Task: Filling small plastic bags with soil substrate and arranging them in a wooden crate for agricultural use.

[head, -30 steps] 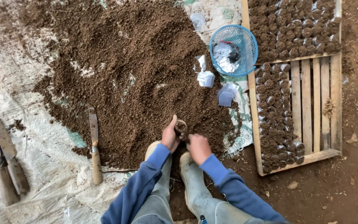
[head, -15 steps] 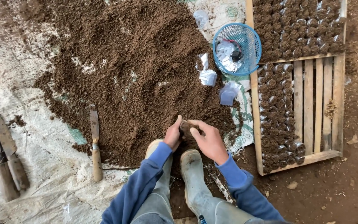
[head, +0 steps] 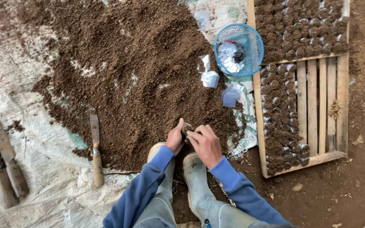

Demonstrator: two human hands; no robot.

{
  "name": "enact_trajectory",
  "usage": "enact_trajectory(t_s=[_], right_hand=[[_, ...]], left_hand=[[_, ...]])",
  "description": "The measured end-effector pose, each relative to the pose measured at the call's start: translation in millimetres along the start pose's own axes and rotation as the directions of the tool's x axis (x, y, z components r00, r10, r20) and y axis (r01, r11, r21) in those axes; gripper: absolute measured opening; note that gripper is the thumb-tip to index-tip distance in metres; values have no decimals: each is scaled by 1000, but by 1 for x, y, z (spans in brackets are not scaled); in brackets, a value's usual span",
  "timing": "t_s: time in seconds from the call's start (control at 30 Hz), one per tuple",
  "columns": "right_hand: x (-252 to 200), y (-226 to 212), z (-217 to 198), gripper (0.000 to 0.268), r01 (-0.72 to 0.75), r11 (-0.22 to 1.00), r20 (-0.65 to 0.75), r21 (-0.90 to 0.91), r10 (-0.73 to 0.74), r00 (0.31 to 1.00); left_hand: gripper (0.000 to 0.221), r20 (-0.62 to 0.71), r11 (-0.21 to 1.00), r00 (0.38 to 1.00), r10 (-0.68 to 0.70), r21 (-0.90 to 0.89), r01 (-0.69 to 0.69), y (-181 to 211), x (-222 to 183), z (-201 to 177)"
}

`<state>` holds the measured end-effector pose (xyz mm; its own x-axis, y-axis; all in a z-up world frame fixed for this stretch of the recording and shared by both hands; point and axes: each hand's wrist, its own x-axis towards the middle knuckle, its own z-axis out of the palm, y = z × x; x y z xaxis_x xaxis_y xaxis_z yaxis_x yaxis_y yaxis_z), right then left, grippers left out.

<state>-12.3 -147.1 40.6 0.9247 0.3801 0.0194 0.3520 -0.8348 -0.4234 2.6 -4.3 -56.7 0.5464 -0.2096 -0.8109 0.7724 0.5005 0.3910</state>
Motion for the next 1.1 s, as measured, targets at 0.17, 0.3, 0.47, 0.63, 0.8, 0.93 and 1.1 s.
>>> enact_trajectory(t_s=[0.17, 0.3, 0.47, 0.63, 0.8, 0.93, 1.1], right_hand=[[4, -20, -14, 21, 41, 999, -143, 1, -40, 989], [-3, -11, 11, 31, 97, 988, -169, -119, -116, 979], [-2, -25, -12, 44, -21, 1000, -65, -11, 20, 998], [0, -23, -18, 61, -164, 976, 78, 144, 154, 985], [-8, -15, -17, 40, -274, 959, 184, 72, 258, 949], [-17, -2, -18, 30, -308, 951, 99, 31, 304, 947], [-27, 16, -1, 24, -432, 896, -127, 100, 442, 888]], left_hand=[[60, -47, 998, 998, 48, 35, -46, 3, -9, 5], [53, -169, 999, 986, 4, -34, -10, 9, -17, 7], [55, -132, 999, 991, 8, -52, -15, 19, -33, 11], [70, -72, 984, 997, 24, 178, -11, 42, -71, 45], [80, 103, 803, 994, 23, 591, -79, 38, -74, 43], [62, 322, 634, 938, 130, 700, -329, 12, -55, 24], [35, 510, 113, 665, 545, 741, -661, 7, -69, 27]])
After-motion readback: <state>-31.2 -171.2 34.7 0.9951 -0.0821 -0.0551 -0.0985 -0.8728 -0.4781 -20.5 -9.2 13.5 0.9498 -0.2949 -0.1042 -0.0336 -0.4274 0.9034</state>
